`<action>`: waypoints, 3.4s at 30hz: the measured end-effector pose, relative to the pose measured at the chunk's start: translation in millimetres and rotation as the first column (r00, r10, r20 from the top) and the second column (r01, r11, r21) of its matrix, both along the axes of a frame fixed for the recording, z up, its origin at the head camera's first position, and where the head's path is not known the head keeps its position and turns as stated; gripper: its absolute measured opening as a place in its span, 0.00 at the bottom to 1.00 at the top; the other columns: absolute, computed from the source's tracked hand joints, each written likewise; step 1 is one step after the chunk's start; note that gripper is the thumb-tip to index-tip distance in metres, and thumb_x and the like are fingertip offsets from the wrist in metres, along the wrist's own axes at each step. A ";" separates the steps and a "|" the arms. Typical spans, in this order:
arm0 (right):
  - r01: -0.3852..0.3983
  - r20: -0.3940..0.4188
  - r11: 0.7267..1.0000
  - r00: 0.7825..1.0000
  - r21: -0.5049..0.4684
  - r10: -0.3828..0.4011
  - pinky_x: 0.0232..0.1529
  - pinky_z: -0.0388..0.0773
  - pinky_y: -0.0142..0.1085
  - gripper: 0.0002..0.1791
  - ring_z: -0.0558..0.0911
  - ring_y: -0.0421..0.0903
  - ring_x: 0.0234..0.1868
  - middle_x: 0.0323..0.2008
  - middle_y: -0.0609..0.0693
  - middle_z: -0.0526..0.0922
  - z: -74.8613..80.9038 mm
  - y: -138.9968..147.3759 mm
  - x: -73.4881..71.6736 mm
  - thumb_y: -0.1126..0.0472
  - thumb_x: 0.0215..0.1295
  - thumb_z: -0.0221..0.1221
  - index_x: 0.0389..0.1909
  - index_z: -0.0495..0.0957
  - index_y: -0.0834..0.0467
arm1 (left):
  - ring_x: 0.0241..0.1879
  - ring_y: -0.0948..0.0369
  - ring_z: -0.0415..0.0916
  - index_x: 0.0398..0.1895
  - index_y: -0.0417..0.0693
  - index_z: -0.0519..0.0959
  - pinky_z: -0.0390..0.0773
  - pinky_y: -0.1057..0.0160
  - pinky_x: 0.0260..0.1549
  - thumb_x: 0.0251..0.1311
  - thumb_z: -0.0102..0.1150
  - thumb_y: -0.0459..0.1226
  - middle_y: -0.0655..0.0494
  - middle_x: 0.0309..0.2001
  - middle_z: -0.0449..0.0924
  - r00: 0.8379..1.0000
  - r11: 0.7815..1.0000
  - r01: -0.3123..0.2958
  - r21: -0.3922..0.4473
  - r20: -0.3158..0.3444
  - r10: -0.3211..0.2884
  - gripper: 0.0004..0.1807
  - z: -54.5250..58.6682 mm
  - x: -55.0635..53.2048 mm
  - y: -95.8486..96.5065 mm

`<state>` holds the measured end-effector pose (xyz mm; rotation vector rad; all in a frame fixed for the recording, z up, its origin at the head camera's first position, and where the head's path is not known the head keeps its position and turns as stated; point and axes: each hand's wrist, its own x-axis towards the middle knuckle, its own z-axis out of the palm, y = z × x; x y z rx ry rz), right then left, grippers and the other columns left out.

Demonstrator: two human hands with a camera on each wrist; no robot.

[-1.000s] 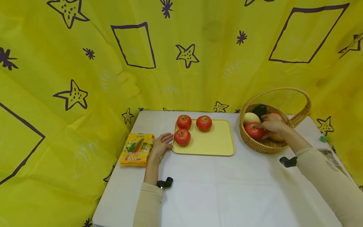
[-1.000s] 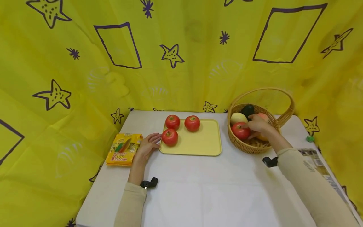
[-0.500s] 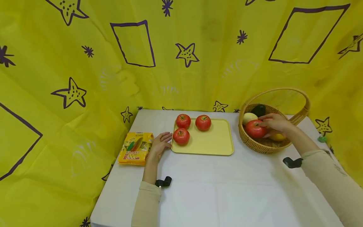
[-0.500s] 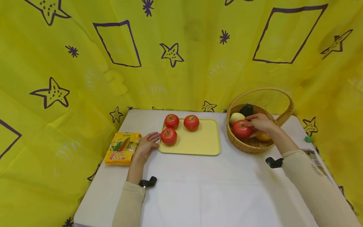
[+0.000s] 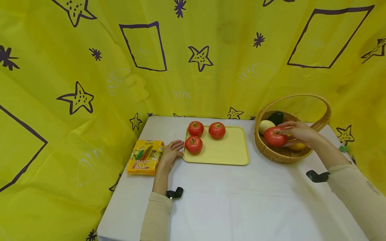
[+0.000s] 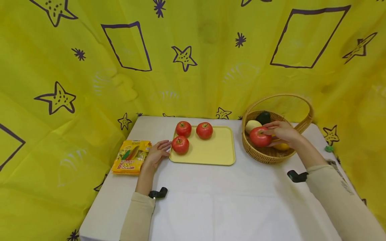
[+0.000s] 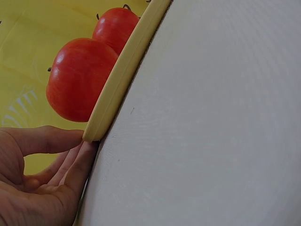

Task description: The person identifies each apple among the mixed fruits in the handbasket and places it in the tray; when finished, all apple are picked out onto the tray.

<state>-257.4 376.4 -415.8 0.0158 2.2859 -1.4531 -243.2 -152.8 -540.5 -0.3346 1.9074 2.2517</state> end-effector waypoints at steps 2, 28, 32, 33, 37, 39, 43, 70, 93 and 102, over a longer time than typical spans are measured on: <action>-0.007 -0.006 1.000 1.000 0.003 0.007 0.50 0.87 0.52 0.34 0.85 0.52 0.48 0.59 0.60 0.77 1.1 0.7 1.1 0.58 0.78 0.57 0.75 0.57 0.72 | 0.70 0.50 0.72 0.72 0.38 0.71 0.82 0.59 0.59 0.50 0.58 0.11 0.42 0.69 0.75 1.000 1.000 -0.001 -0.002 0.001 0.001 0.42 0.2 0.2 0.0; -0.040 -0.042 0.999 0.998 0.014 0.040 0.53 0.86 0.49 0.34 0.83 0.45 0.50 0.71 0.71 0.62 23.3 -13.7 21.1 0.57 0.80 0.55 0.77 0.56 0.70 | 0.71 0.49 0.71 0.73 0.37 0.69 0.79 0.58 0.62 0.52 0.57 0.12 0.40 0.70 0.74 1.000 0.999 0.029 -0.018 -0.006 -0.029 0.41 3.7 3.0 -1.3; -0.038 -0.043 0.999 0.998 -0.002 0.038 0.53 0.86 0.49 0.35 0.83 0.42 0.49 0.71 0.71 0.61 26.5 -19.7 22.9 0.57 0.80 0.56 0.78 0.55 0.70 | 0.71 0.49 0.71 0.73 0.37 0.69 0.78 0.57 0.63 0.52 0.57 0.12 0.40 0.70 0.74 1.000 0.999 0.025 -0.022 -0.007 -0.025 0.41 3.4 2.9 -1.4; -0.041 -0.043 0.999 0.998 -0.007 0.041 0.53 0.86 0.49 0.35 0.83 0.42 0.49 0.72 0.71 0.60 27.3 -21.3 23.3 0.57 0.80 0.55 0.78 0.55 0.70 | 0.71 0.50 0.71 0.73 0.37 0.69 0.78 0.57 0.63 0.52 0.57 0.12 0.41 0.70 0.74 1.000 0.999 0.023 -0.022 -0.006 -0.023 0.41 3.4 2.8 -1.4; -0.046 -0.045 0.999 0.998 -0.009 0.046 0.53 0.86 0.49 0.35 0.83 0.43 0.50 0.73 0.72 0.59 30.0 -26.9 25.1 0.58 0.80 0.55 0.78 0.55 0.70 | 0.71 0.50 0.71 0.74 0.38 0.69 0.77 0.55 0.64 0.52 0.58 0.12 0.41 0.71 0.74 1.000 0.999 0.024 -0.022 -0.001 -0.024 0.41 3.4 3.1 -1.3; -0.050 -0.049 0.999 0.998 -0.009 0.050 0.53 0.86 0.48 0.35 0.82 0.44 0.51 0.73 0.72 0.59 31.5 -29.4 25.8 0.59 0.80 0.55 0.78 0.55 0.70 | 0.72 0.50 0.71 0.74 0.38 0.69 0.77 0.55 0.65 0.52 0.58 0.12 0.41 0.71 0.73 1.000 1.000 0.025 -0.019 0.000 -0.025 0.42 3.7 2.8 -1.2; -0.056 -0.061 0.998 0.997 -0.012 0.055 0.53 0.86 0.49 0.35 0.82 0.47 0.52 0.73 0.72 0.59 34.7 -33.9 27.3 0.59 0.80 0.56 0.78 0.55 0.70 | 0.72 0.49 0.70 0.74 0.37 0.68 0.76 0.54 0.65 0.53 0.58 0.13 0.40 0.71 0.73 0.999 0.999 0.035 -0.018 -0.010 -0.035 0.41 3.9 1.8 -1.1; -0.083 -0.097 0.994 0.992 -0.067 0.076 0.50 0.87 0.52 0.34 0.87 0.51 0.48 0.67 0.73 0.71 41.8 -78.5 29.7 0.59 0.75 0.62 0.75 0.62 0.68 | 0.71 0.50 0.72 0.72 0.38 0.70 0.80 0.57 0.61 0.51 0.58 0.12 0.41 0.70 0.75 1.000 1.000 0.014 -0.008 -0.006 -0.014 0.41 2.8 0.5 -1.5; -0.131 -0.097 0.988 0.988 -0.080 0.123 0.49 0.87 0.51 0.31 0.85 0.56 0.51 0.69 0.72 0.70 30.3 -118.7 14.8 0.60 0.75 0.61 0.74 0.66 0.67 | 0.71 0.49 0.71 0.73 0.37 0.69 0.78 0.55 0.64 0.51 0.58 0.11 0.40 0.70 0.74 1.000 1.000 0.021 -0.006 -0.001 -0.021 0.42 2.7 2.3 -1.3; -0.145 -0.064 0.983 0.988 -0.111 0.138 0.49 0.87 0.51 0.32 0.87 0.54 0.49 0.69 0.71 0.71 23.3 -135.3 7.7 0.59 0.75 0.61 0.74 0.66 0.67 | 0.71 0.50 0.72 0.73 0.37 0.69 0.79 0.57 0.62 0.51 0.58 0.11 0.41 0.70 0.74 1.000 1.000 0.018 -0.006 0.000 -0.018 0.42 3.6 2.8 -1.0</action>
